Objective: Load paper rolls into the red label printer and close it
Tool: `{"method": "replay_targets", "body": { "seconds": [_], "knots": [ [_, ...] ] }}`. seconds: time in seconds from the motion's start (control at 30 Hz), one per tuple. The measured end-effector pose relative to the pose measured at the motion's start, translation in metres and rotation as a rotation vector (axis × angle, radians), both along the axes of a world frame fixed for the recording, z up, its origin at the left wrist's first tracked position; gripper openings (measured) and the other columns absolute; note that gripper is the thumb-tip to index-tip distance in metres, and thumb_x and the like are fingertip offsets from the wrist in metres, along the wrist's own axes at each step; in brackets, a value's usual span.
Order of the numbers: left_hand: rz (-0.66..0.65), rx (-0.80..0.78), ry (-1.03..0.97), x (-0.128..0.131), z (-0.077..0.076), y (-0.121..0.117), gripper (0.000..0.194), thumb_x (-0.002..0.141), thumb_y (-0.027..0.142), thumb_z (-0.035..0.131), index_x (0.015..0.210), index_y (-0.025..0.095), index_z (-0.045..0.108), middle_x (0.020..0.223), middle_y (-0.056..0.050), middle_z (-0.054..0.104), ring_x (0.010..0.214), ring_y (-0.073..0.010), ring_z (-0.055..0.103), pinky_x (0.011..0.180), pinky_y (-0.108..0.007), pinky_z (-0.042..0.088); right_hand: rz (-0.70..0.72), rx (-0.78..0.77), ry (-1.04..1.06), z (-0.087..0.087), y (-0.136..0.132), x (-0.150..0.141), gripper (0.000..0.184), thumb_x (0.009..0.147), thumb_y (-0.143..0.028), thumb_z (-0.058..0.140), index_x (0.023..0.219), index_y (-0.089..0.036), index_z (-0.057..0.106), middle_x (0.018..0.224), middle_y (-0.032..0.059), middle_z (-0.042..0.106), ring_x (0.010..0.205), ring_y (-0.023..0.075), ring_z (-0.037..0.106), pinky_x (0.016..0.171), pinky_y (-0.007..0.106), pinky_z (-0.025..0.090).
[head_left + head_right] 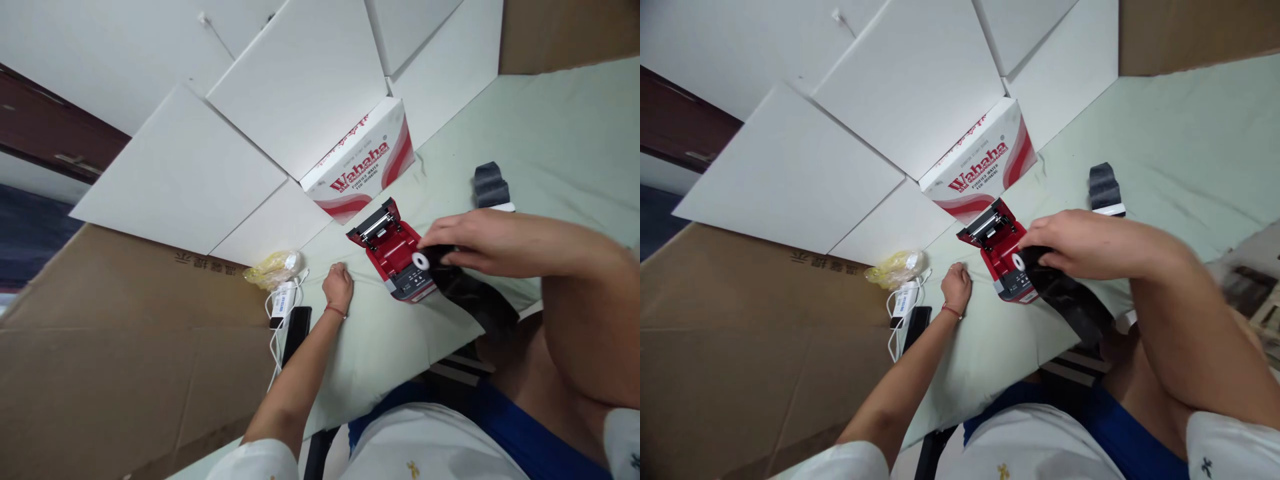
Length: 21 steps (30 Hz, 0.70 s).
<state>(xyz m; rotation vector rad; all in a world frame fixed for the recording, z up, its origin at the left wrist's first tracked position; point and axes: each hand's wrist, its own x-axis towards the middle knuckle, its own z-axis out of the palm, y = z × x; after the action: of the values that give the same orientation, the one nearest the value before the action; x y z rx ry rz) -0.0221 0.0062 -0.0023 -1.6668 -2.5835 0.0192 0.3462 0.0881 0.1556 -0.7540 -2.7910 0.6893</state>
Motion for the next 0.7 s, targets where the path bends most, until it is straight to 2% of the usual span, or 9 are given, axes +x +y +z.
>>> {"method": "replay_targets", "body": {
  "seconds": [0.13, 0.23, 0.47, 0.6, 0.7],
  "knots": [
    [0.001, -0.013, 0.002, 0.002, 0.001, -0.001, 0.022, 0.103, 0.017, 0.043, 0.100, 0.021, 0.064, 0.105, -0.008, 0.070, 0.092, -0.0217, 0.066, 0.071, -0.030, 0.039, -0.160, 0.040, -0.198, -0.014, -0.004, -0.068, 0.040, 0.094, -0.015, 0.049, 0.127, -0.024, 0.068, 0.132, 0.0102, 0.068, 0.100, 0.0259, 0.069, 0.075, 0.035, 0.047],
    [0.003, -0.016, -0.005, 0.002, 0.002, -0.001, 0.022, 0.103, 0.017, 0.043, 0.101, 0.021, 0.064, 0.105, -0.008, 0.070, 0.092, -0.0215, 0.066, 0.071, -0.030, 0.038, -0.223, 0.041, -0.279, -0.025, -0.004, -0.098, 0.041, 0.094, -0.014, 0.042, 0.124, -0.022, 0.068, 0.132, 0.0122, 0.068, 0.097, 0.0268, 0.070, 0.070, 0.035, 0.045],
    [-0.008, 0.001, -0.055, 0.001, 0.000, -0.001, 0.022, 0.103, 0.017, 0.043, 0.102, 0.021, 0.065, 0.109, -0.009, 0.069, 0.089, -0.0217, 0.064, 0.070, -0.031, 0.036, -0.243, 0.025, -0.298, -0.040, 0.003, -0.121, 0.049, 0.099, -0.016, 0.031, 0.134, -0.020, 0.066, 0.135, 0.0171, 0.067, 0.102, 0.0281, 0.069, 0.072, 0.035, 0.046],
    [-0.006, 0.007, -0.086, 0.000, -0.001, -0.001, 0.021, 0.102, 0.016, 0.044, 0.102, 0.021, 0.065, 0.109, -0.009, 0.068, 0.088, -0.0221, 0.063, 0.070, -0.032, 0.037, -0.227, 0.015, -0.312, -0.049, 0.011, -0.131, 0.050, 0.097, -0.012, 0.035, 0.136, -0.017, 0.065, 0.126, 0.0190, 0.070, 0.100, 0.0276, 0.069, 0.074, 0.034, 0.046],
    [0.003, 0.010, -0.094, 0.000, 0.000, -0.001, 0.022, 0.102, 0.016, 0.044, 0.102, 0.021, 0.065, 0.108, -0.010, 0.067, 0.087, -0.0224, 0.063, 0.071, -0.032, 0.038, -0.156, 0.024, -0.285, -0.051, 0.014, -0.125, 0.050, 0.093, -0.010, 0.043, 0.139, -0.015, 0.064, 0.124, 0.0181, 0.071, 0.103, 0.0275, 0.069, 0.079, 0.034, 0.048]
  ]
}}
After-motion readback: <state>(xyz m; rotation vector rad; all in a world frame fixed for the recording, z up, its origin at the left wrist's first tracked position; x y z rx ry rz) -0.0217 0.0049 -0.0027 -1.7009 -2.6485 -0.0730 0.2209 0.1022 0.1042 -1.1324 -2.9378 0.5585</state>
